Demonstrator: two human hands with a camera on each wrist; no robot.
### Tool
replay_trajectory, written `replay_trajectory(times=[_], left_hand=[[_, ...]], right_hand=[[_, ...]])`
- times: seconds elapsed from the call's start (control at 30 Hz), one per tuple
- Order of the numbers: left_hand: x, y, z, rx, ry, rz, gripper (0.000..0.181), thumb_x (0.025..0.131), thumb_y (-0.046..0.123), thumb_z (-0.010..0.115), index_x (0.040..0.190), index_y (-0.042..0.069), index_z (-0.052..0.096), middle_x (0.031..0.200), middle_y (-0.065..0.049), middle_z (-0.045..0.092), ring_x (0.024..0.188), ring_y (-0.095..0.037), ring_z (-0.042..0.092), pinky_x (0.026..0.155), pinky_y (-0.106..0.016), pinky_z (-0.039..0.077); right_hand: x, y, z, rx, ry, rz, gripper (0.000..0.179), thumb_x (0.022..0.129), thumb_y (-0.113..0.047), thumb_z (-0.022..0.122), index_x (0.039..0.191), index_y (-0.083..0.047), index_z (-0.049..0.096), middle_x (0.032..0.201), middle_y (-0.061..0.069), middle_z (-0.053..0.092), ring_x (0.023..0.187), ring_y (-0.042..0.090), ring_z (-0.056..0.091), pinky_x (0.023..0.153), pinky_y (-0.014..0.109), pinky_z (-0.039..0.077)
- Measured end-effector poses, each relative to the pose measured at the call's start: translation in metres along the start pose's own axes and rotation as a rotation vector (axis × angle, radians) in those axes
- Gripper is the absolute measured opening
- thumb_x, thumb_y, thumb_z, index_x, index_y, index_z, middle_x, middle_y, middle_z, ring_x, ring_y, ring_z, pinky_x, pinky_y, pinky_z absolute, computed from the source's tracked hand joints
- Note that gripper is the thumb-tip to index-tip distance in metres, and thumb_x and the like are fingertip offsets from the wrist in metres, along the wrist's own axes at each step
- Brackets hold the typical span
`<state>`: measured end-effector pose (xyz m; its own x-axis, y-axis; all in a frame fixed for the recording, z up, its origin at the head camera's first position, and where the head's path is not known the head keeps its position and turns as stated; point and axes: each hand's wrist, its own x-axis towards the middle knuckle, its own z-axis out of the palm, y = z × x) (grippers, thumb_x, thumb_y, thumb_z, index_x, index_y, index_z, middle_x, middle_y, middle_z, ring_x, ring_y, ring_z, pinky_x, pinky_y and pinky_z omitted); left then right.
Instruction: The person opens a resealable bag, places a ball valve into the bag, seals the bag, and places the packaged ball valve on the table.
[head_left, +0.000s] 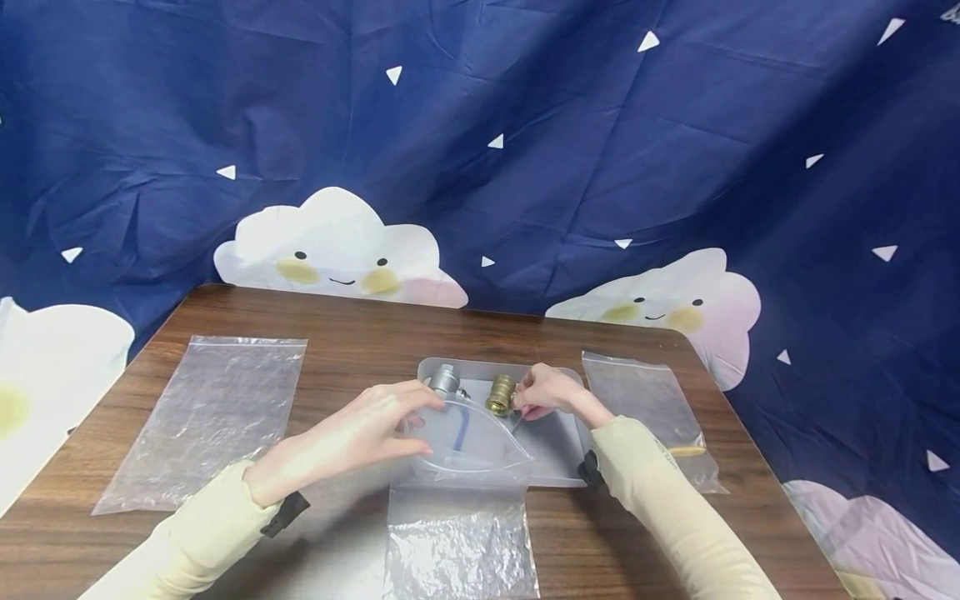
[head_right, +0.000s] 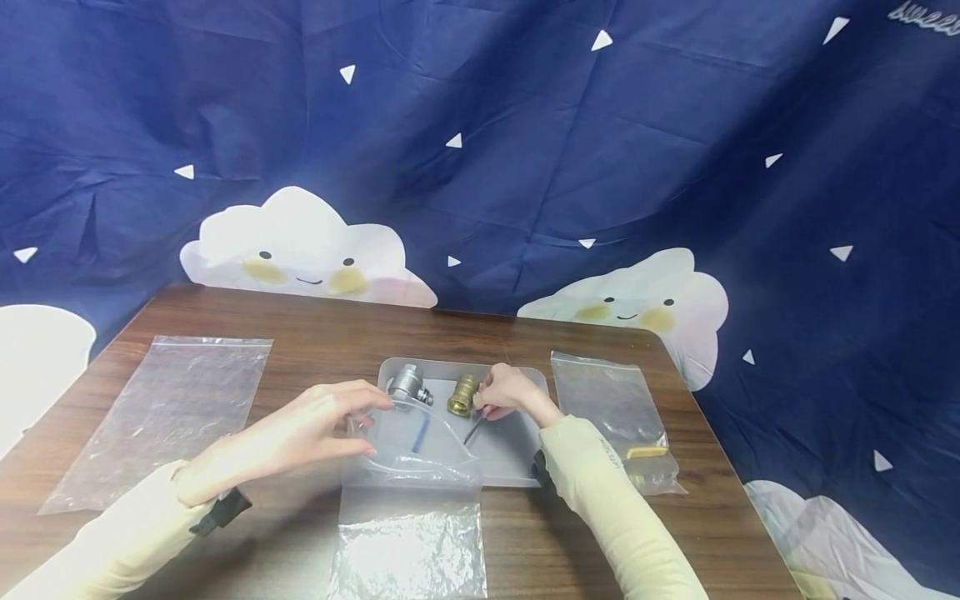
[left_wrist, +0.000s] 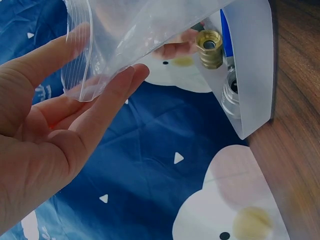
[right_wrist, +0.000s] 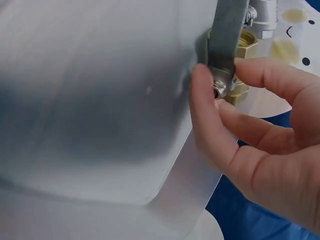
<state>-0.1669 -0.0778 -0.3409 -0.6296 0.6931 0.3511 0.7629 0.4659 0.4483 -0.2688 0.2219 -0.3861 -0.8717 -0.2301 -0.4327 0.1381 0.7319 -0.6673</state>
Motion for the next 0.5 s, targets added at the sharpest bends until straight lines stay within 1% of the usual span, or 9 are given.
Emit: replay_trajectory(times=[0.1,0.17,0.3,0.4,0.5], left_hand=[[-0.0004,-0.0003,0.0000,-0.004,0.002,0.003,0.042,0.082,0.016,0.080,0.118,0.001,0.065,0.117,-0.009,0.069,0.088,-0.016,0.072,0.077,-0.018,0.058],[-0.0006,-0.0005,0.0001,-0.005,0.003,0.003,0.042,0.082,0.016,0.080,0.118,0.001,0.065,0.117,-0.009,0.069,0.088,-0.015,0.072,0.077,-0.018,0.058],[-0.0010,-0.0014,0.0001,-0.007,0.001,-0.002,0.042,0.082,0.016,0.080,0.118,0.002,0.065,0.117,-0.008,0.069,0.088,-0.015,0.071,0.078,-0.019,0.059],[-0.0014,-0.0028,-0.0003,-0.010,-0.001,-0.010,0.042,0.082,0.017,0.080,0.119,0.003,0.065,0.118,-0.007,0.069,0.088,-0.014,0.071,0.079,-0.020,0.059],[-0.0017,-0.0044,-0.0010,-0.013,-0.002,-0.013,0.043,0.082,0.018,0.080,0.120,0.002,0.065,0.119,-0.007,0.069,0.088,-0.013,0.071,0.079,-0.020,0.058]], right_hand=[[-0.0009,-0.0022,-0.0004,0.070,-0.022,0.016,0.014,0.085,0.001,0.060,0.076,-0.008,0.053,0.070,0.001,0.057,0.066,0.008,0.061,0.074,0.029,0.063],[-0.0014,-0.0026,-0.0007,0.096,-0.033,0.016,0.012,0.086,0.001,0.060,0.079,-0.007,0.054,0.073,0.001,0.056,0.068,0.009,0.062,0.075,0.029,0.063],[-0.0004,0.0003,-0.0017,0.159,-0.056,0.004,0.002,0.088,0.001,0.059,0.089,0.002,0.058,0.075,0.003,0.059,0.074,0.013,0.068,0.074,0.027,0.063],[0.0009,0.0035,-0.0026,0.201,-0.065,-0.007,0.016,0.088,0.002,0.061,0.102,0.010,0.060,0.077,0.006,0.064,0.076,0.015,0.071,0.071,0.026,0.063],[0.0009,0.0052,-0.0027,0.223,-0.064,-0.027,0.028,0.088,0.002,0.063,0.112,0.016,0.058,0.081,0.008,0.071,0.075,0.013,0.071,0.070,0.025,0.063]])
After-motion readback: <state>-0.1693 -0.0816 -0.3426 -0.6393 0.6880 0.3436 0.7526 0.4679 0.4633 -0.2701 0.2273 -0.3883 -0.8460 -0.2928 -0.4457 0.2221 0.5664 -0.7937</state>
